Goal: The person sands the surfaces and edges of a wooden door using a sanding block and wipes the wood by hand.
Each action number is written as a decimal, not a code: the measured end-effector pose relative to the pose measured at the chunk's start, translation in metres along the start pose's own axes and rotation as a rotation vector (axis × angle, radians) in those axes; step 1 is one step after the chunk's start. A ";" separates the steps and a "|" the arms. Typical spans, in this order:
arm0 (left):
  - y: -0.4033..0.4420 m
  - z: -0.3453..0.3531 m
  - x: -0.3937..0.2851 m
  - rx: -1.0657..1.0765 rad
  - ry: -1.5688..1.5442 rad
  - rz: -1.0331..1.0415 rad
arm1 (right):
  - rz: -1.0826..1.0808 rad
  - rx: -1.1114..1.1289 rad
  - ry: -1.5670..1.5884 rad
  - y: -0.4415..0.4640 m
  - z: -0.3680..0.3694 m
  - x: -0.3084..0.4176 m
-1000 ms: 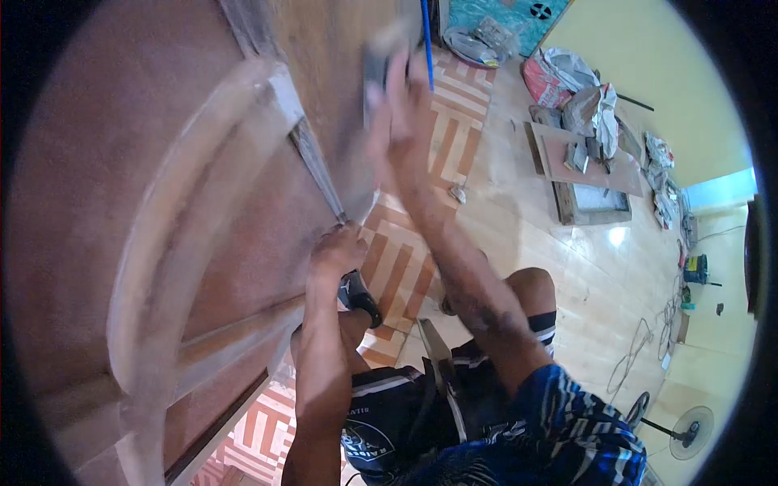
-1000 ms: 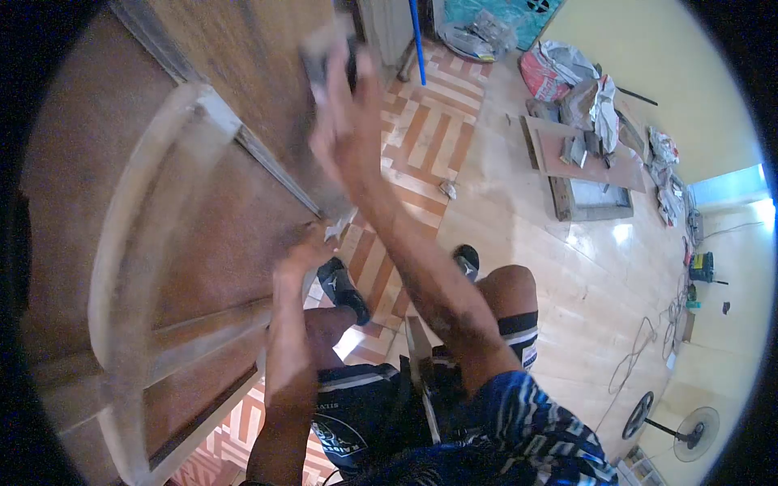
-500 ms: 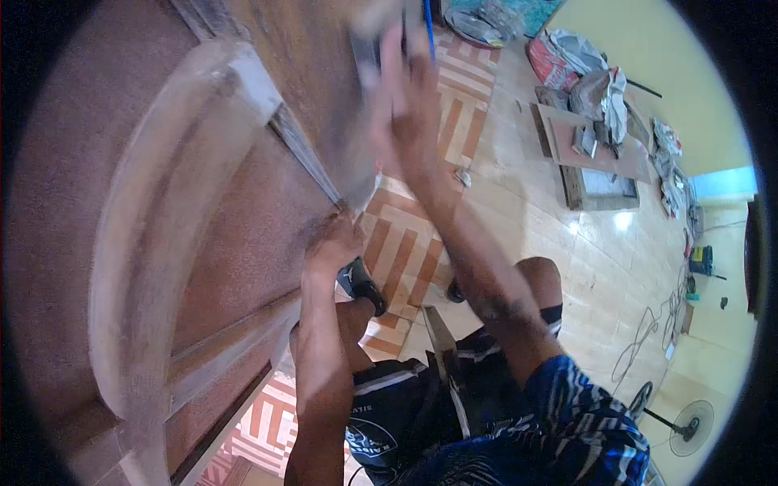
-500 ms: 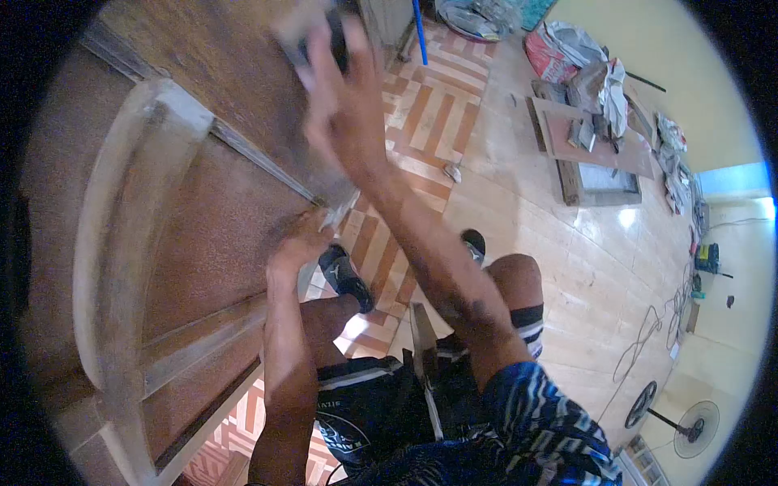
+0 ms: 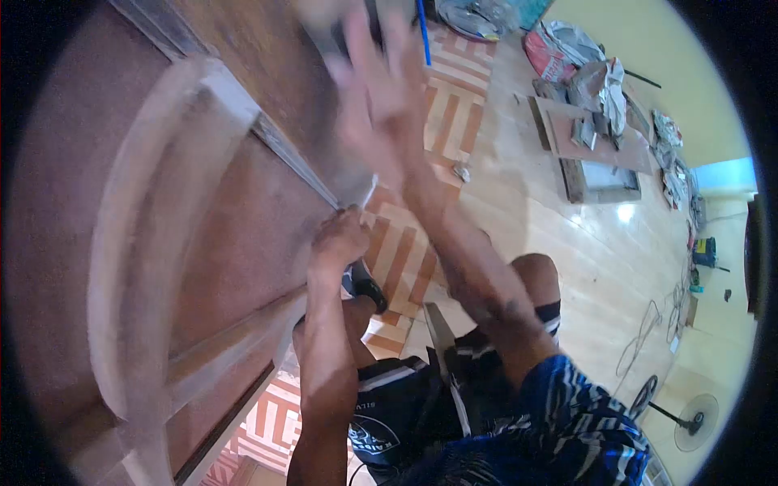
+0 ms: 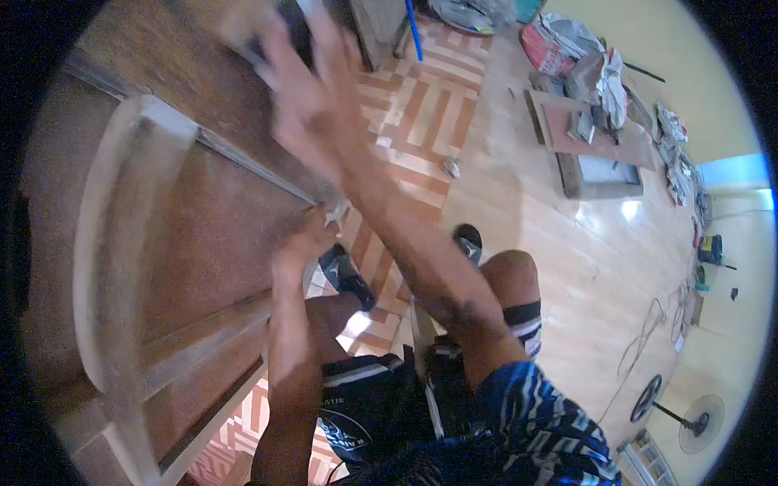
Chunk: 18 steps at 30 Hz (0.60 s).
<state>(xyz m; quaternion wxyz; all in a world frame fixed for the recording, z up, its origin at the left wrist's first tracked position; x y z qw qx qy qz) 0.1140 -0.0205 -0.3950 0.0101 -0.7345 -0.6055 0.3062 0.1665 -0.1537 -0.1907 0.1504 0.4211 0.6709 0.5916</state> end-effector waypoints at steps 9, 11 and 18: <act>-0.015 -0.037 -0.017 0.086 0.017 -0.061 | 0.431 0.254 0.078 -0.182 0.041 -0.030; -0.016 -0.024 -0.003 0.121 0.035 -0.038 | 0.469 0.236 0.103 -0.185 0.037 -0.026; -0.021 -0.035 -0.018 0.122 -0.033 -0.082 | 0.151 0.272 -0.019 0.045 -0.013 -0.008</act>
Point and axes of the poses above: each hand's wrist, its own y-axis towards the middle knuckle, its own z-axis out of the palm, x = y × z, the point moved 4 cm from there along y, towards the middle knuckle, and after that the axes turned 6 degrees about -z, right-handed, at the moved point
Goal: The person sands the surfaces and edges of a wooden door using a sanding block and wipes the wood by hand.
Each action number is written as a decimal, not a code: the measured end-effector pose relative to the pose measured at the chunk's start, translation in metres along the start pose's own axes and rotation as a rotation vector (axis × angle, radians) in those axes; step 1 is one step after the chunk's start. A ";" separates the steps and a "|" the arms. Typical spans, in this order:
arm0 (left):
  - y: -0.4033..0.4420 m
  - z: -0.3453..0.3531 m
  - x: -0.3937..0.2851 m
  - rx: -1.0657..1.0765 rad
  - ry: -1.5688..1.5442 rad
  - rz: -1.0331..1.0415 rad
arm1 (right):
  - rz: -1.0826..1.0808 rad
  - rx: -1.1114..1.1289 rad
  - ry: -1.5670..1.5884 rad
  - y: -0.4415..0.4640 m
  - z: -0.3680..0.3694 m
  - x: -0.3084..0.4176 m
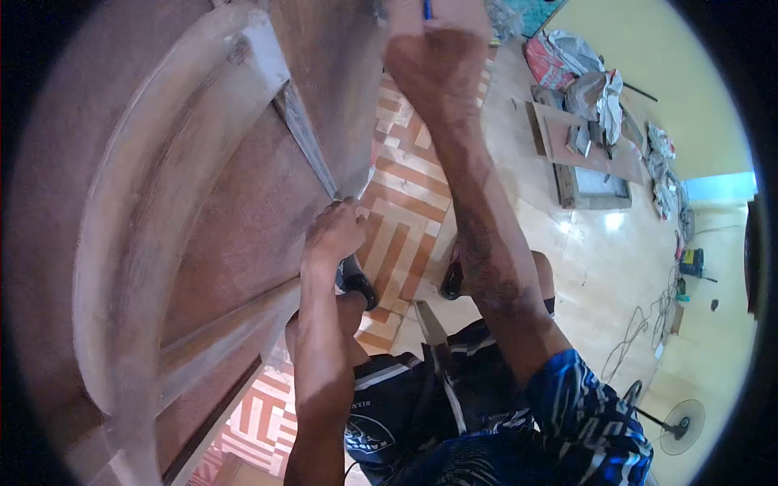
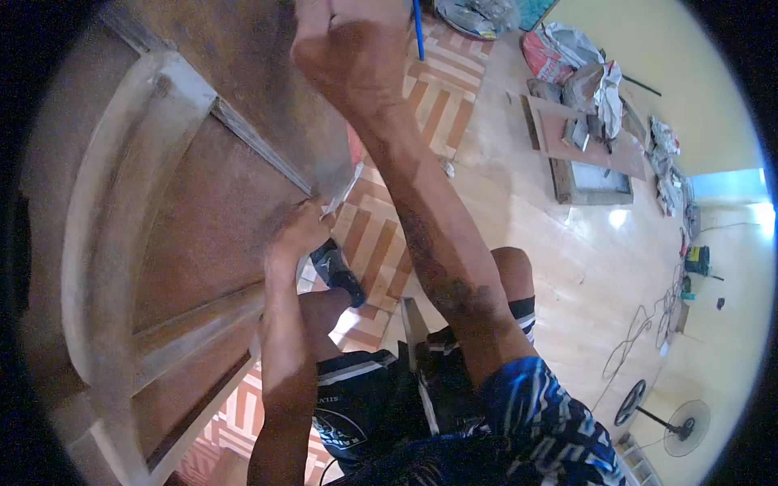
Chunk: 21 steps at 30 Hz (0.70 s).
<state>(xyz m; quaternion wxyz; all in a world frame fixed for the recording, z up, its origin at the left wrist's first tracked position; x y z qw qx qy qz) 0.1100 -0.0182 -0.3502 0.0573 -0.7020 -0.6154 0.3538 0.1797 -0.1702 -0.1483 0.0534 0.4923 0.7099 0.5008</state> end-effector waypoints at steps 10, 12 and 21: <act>0.012 0.006 0.013 -0.057 0.093 0.090 | 0.119 -0.147 0.155 -0.159 0.095 -0.042; 0.005 0.007 0.015 -0.107 0.037 0.076 | -0.139 -0.219 0.020 -0.065 0.040 -0.006; 0.009 0.003 0.001 -0.032 0.055 0.037 | 0.246 -0.118 0.031 -0.182 0.115 -0.051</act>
Point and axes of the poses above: each hand's wrist, its own y-axis towards the middle knuckle, its own z-axis out of the palm, x = y × z, the point moved 4 cm from there along y, towards the middle knuckle, and after that the axes turned 6 degrees about -z, right-handed, at the moved point
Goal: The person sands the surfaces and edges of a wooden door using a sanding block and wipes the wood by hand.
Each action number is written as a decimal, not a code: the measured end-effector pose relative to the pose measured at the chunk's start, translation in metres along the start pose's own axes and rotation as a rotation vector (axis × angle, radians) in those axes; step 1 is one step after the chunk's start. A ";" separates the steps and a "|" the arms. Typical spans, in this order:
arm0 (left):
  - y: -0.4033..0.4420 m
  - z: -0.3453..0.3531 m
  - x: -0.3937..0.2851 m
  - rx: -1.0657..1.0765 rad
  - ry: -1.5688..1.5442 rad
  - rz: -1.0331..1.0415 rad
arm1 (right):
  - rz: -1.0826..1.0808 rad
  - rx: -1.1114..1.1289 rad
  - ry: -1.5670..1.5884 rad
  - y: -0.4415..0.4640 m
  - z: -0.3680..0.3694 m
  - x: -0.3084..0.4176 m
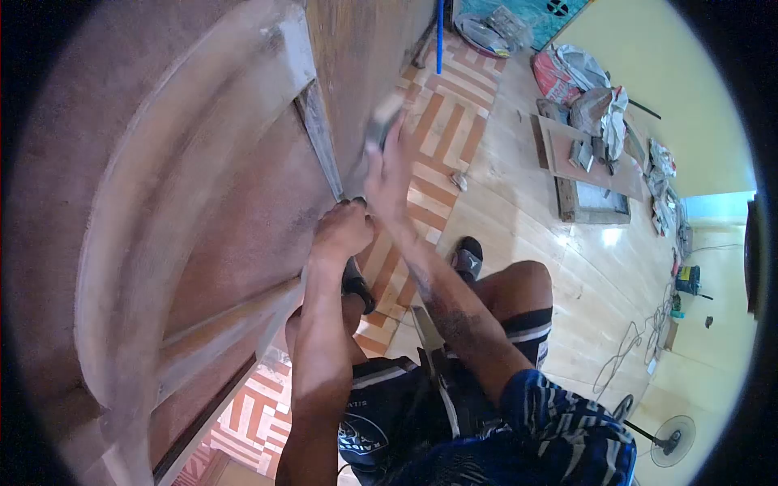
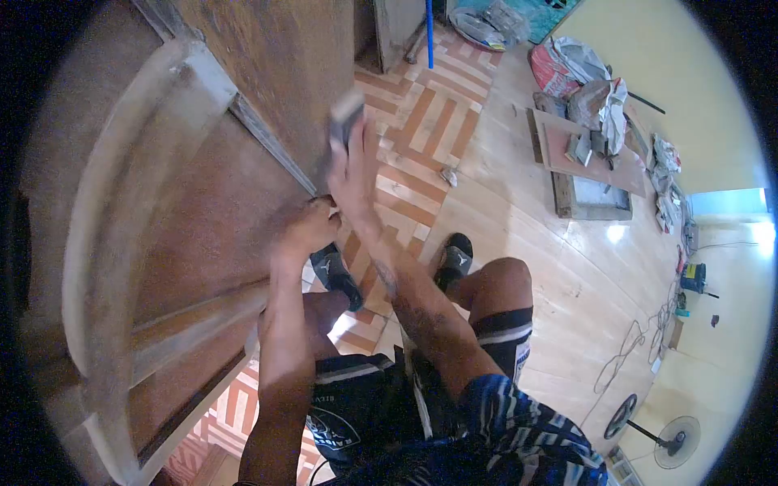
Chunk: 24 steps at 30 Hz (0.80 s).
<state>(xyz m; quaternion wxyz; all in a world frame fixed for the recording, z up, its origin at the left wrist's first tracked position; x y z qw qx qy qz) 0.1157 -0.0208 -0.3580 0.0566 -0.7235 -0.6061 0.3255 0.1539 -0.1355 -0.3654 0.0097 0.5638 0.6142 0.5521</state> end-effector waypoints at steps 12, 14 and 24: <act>-0.003 0.008 -0.002 0.122 -0.078 -0.027 | -0.526 -0.186 -0.045 0.134 -0.065 0.080; -0.001 0.001 0.000 0.041 -0.060 -0.006 | -0.205 -0.169 0.056 0.062 -0.023 0.034; 0.001 0.014 0.013 -0.020 -0.052 0.076 | -0.516 -0.177 0.053 0.173 -0.089 0.106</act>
Point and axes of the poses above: each hand's wrist, its own y-axis towards the middle knuckle, its own z-axis out of the palm, x = y × z, the point moved 4 cm from there along y, towards the middle knuckle, and after that the axes turned 6 degrees about -z, right-handed, at the moved point
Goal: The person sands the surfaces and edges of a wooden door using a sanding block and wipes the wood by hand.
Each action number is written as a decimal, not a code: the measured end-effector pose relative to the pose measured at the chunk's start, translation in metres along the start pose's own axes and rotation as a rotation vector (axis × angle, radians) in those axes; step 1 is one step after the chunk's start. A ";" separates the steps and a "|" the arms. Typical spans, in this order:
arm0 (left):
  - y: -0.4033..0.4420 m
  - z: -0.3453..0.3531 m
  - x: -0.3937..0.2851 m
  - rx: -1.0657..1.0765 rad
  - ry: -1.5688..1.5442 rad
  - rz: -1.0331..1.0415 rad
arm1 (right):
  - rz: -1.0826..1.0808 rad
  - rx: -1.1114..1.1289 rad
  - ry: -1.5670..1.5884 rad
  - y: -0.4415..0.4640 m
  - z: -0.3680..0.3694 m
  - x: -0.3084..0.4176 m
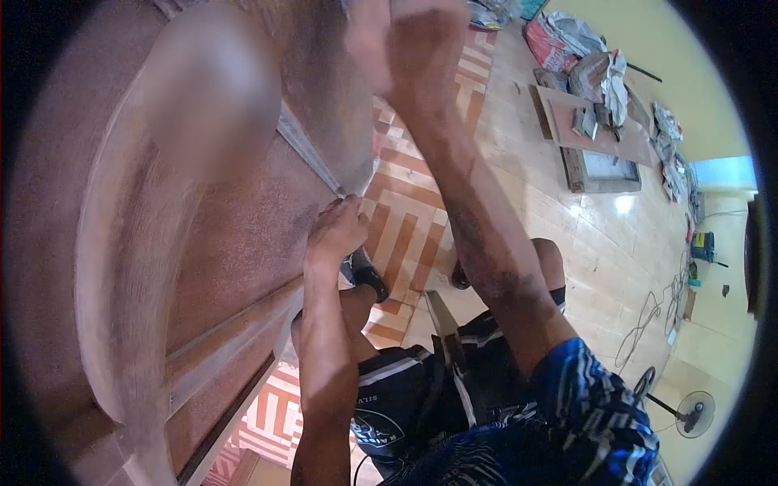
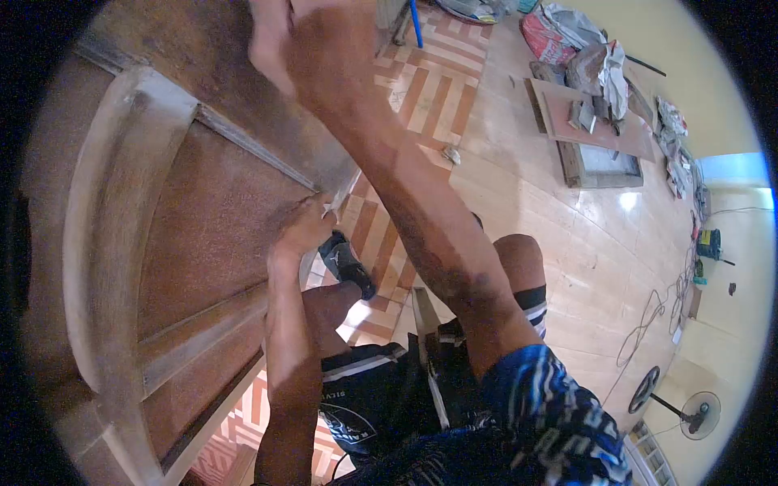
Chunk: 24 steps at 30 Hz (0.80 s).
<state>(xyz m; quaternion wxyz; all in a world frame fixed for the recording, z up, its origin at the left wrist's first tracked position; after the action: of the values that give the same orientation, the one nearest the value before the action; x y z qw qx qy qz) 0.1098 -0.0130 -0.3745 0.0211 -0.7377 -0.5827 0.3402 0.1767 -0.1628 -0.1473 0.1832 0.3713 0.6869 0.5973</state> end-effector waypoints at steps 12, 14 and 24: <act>0.000 -0.001 -0.017 0.041 0.068 -0.019 | 0.394 0.097 0.092 -0.136 0.025 -0.026; 0.004 0.008 -0.013 -0.004 0.020 -0.011 | 0.067 0.036 0.059 -0.023 0.002 -0.011; -0.003 -0.016 -0.017 0.079 0.115 -0.044 | 0.560 0.151 0.082 -0.243 0.043 -0.009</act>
<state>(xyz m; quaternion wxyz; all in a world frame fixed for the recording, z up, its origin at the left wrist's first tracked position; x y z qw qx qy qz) 0.1137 -0.0214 -0.3524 0.0910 -0.7416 -0.5829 0.3194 0.1423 -0.1427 -0.3908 -0.0448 0.5345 0.6072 0.5862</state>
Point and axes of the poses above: each hand's wrist, its own y-axis towards the middle knuckle, its own z-axis out of the palm, x = y × z, the point moved 4 cm from there along y, towards the middle knuckle, and after that the axes turned 6 degrees about -z, right-handed, at the moved point
